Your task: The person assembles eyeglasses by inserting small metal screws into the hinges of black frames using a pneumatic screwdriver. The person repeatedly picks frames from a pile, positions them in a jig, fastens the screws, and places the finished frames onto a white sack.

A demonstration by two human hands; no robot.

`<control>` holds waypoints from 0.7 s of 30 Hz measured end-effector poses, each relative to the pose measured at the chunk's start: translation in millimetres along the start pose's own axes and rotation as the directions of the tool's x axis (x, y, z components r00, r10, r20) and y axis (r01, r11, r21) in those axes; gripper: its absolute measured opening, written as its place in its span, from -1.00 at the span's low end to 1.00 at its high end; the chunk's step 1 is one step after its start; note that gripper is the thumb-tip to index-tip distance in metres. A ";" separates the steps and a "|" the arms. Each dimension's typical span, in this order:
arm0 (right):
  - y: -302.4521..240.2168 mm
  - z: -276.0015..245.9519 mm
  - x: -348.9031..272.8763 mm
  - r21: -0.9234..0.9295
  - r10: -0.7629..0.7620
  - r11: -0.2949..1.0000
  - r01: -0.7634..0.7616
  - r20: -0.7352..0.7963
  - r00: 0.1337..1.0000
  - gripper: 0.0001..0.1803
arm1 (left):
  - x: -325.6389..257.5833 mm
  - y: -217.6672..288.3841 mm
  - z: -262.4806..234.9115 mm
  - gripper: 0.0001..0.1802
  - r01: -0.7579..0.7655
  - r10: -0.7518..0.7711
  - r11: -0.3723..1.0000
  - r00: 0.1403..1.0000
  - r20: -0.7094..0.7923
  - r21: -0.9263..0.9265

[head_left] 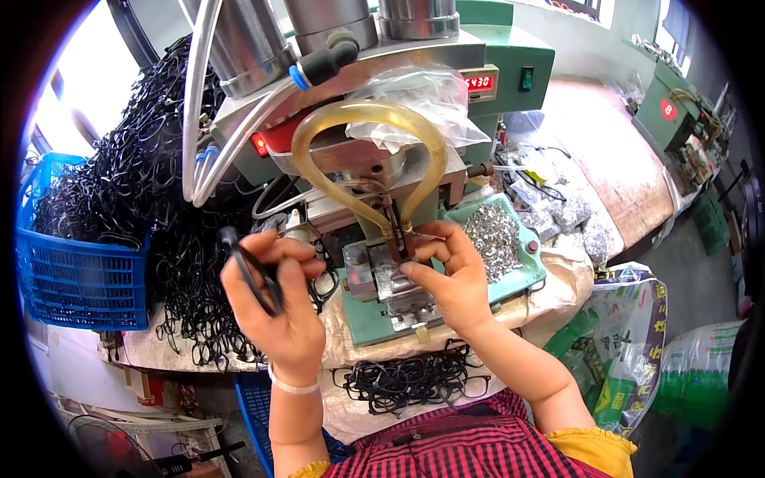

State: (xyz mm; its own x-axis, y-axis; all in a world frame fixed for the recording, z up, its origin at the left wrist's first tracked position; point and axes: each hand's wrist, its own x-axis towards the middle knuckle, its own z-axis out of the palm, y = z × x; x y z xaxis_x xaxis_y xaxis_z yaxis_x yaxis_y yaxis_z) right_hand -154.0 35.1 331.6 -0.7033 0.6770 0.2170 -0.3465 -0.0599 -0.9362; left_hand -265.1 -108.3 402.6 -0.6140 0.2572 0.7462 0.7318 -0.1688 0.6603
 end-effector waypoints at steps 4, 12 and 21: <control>-5.2 6.3 -3.1 0.121 0.082 0.990 -0.077 -0.039 0.996 -0.44 | 8.3 8.2 -1.7 -0.76 0.053 -0.055 0.978 0.998 -0.004 -0.203; -37.6 -61.3 -31.9 -0.750 -0.248 0.549 0.368 0.274 0.929 -0.60 | -51.4 16.5 -18.6 -0.80 0.954 -0.481 0.225 0.284 0.830 -0.196; 38.3 -127.3 -6.0 -0.956 -0.453 0.258 0.142 0.010 0.891 -0.86 | -71.7 8.5 27.9 -0.81 0.955 -0.514 -0.227 0.051 0.857 -0.192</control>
State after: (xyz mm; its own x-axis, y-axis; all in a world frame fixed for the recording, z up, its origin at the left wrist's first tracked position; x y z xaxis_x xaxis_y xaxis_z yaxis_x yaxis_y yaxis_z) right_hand -83.9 122.2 259.2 -0.4759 0.6236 0.6202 0.4042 0.7814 -0.4755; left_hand -206.7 -101.7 352.4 -0.1535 0.9147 -0.3737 -0.8090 0.1008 0.5791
